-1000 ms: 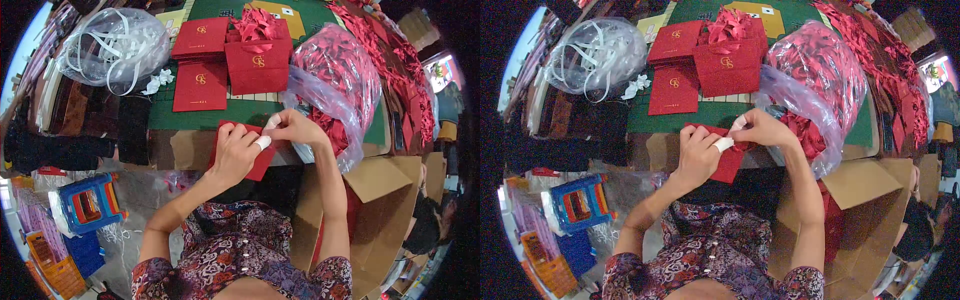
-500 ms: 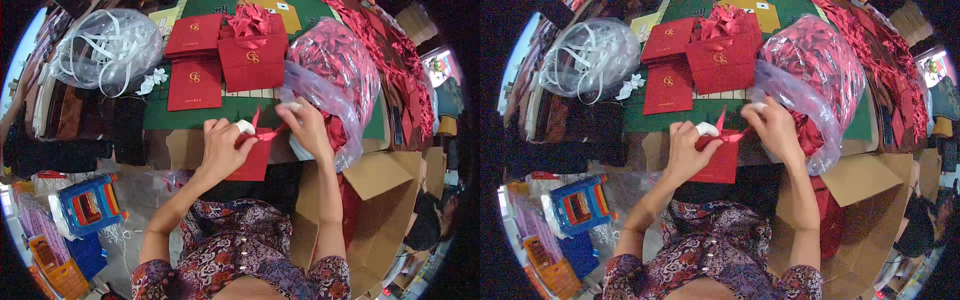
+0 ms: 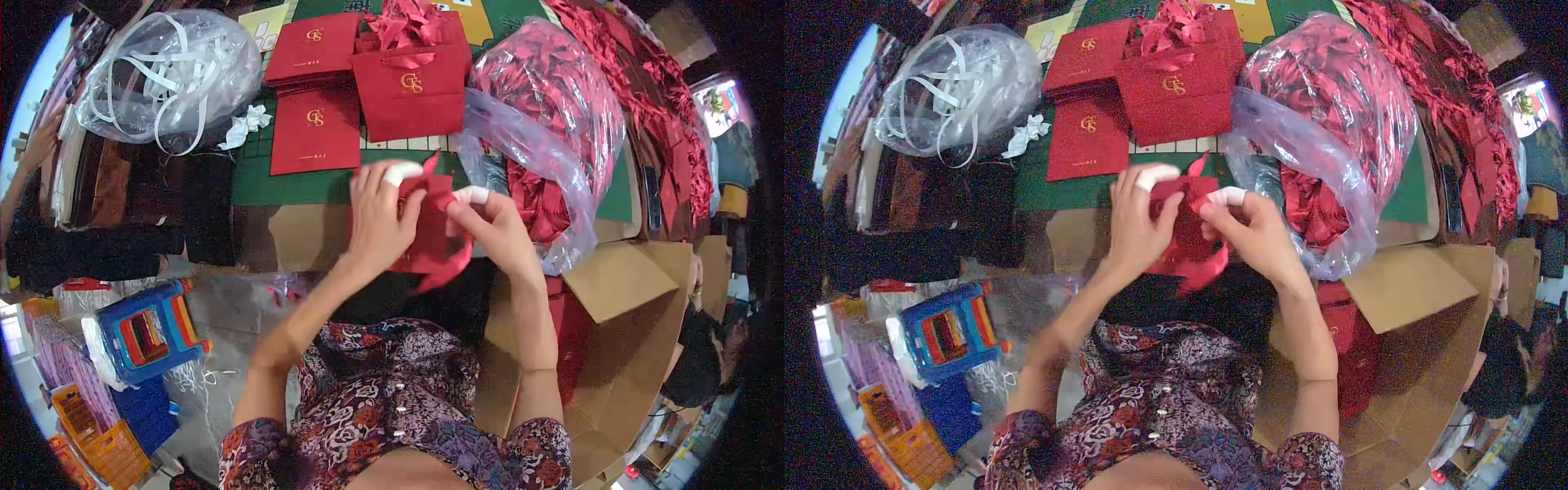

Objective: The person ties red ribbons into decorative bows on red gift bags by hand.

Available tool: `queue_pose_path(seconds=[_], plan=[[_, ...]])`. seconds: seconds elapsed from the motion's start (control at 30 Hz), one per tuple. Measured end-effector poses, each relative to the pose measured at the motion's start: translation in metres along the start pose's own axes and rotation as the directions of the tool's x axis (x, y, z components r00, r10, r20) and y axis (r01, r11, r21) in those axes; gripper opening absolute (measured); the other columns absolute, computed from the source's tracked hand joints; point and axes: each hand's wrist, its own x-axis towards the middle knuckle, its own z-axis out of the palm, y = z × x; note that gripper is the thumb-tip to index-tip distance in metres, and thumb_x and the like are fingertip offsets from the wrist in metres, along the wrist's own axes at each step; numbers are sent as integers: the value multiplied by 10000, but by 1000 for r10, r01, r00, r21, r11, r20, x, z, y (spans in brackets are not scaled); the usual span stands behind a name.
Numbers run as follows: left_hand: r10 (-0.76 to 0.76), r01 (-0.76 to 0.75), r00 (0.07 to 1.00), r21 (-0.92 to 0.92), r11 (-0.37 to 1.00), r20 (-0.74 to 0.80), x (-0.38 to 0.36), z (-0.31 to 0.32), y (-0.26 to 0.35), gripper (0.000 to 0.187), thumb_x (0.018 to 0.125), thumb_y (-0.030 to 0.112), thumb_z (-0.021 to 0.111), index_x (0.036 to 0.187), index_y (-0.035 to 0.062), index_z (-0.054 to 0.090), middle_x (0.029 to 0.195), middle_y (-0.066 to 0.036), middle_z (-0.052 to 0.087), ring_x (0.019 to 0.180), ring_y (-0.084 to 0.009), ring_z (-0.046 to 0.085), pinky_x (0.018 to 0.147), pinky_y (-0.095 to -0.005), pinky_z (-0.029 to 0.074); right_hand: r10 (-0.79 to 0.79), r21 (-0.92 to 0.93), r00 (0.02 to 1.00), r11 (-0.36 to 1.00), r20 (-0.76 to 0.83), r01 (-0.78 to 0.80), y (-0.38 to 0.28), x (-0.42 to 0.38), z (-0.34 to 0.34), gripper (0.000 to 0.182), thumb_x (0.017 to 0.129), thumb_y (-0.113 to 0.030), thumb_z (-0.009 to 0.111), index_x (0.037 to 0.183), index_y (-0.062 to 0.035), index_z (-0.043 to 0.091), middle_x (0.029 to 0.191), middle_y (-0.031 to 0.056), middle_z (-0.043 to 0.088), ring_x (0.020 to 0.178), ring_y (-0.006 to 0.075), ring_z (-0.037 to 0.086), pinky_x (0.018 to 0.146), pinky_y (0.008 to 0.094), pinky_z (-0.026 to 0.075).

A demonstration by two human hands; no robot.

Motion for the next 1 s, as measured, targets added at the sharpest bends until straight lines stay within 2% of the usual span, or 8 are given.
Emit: queue_pose_path(seconds=[0.07,0.2,0.27,0.33,0.43,0.6,0.77,1.0], plan=[[-402,492,871,-530,691,284,-20,-10,17,289,967,178,647,1210,40,577,1107,-94,649,1021,-193,604,946,-349,435,-43,95,999,995,15,42,6,6,7,151,1000,-160,621,1072,-42,682,864,4,684,728,74,635,653,224,496],[-223,767,634,-639,61,740,-45,-26,34,380,1086,269,441,1388,42,472,1009,-64,654,853,-125,602,783,-267,486,42,257,999,966,-28,-33,7,1,23,176,994,-148,626,1136,-52,668,955,-6,680,838,84,649,696,228,522],[-101,917,392,-380,120,915,-49,-38,30,420,1079,255,457,1450,60,418,961,-51,656,800,-96,576,715,-242,471,-41,172,986,983,-159,69,15,-1,29,183,991,-142,629,1149,-56,663,948,-2,679,850,87,650,702,225,525],[-133,894,420,-385,227,897,-53,-49,34,391,1075,246,465,1418,58,459,902,-19,642,748,-74,539,681,-225,456,-14,226,990,973,-138,45,18,-8,31,173,992,-134,625,1143,-56,660,954,7,682,845,95,658,717,230,526],[-191,611,760,-583,535,621,-58,-52,28,321,1063,228,483,1312,47,572,794,57,518,720,-43,463,647,-214,396,-11,317,978,945,-208,78,22,-19,29,158,995,-108,614,1137,-49,649,980,37,695,880,120,672,779,274,548],[-261,893,441,-389,226,859,-46,-78,12,319,1039,183,514,1313,46,599,854,68,581,720,-47,482,662,-213,416,-34,492,969,857,-244,154,34,-23,37,162,997,-83,604,1150,-45,642,1043,45,689,935,151,681,826,298,552],[-385,676,696,-371,637,606,-43,-79,9,173,964,86,620,1101,43,716,827,-7,678,806,-91,637,700,-259,506,-40,620,971,764,-234,181,34,-23,41,180,997,-75,596,1169,-33,629,1059,47,681,987,175,682,860,309,546],[-133,162,966,-117,980,220,-40,-84,-4,217,807,8,754,1006,93,748,1071,-114,700,941,-251,706,787,-340,566,-203,-22,812,973,-548,228,30,-37,55,266,898,21,678,1152,-21,611,1101,95,627,1062,188,618,913,317,503]])
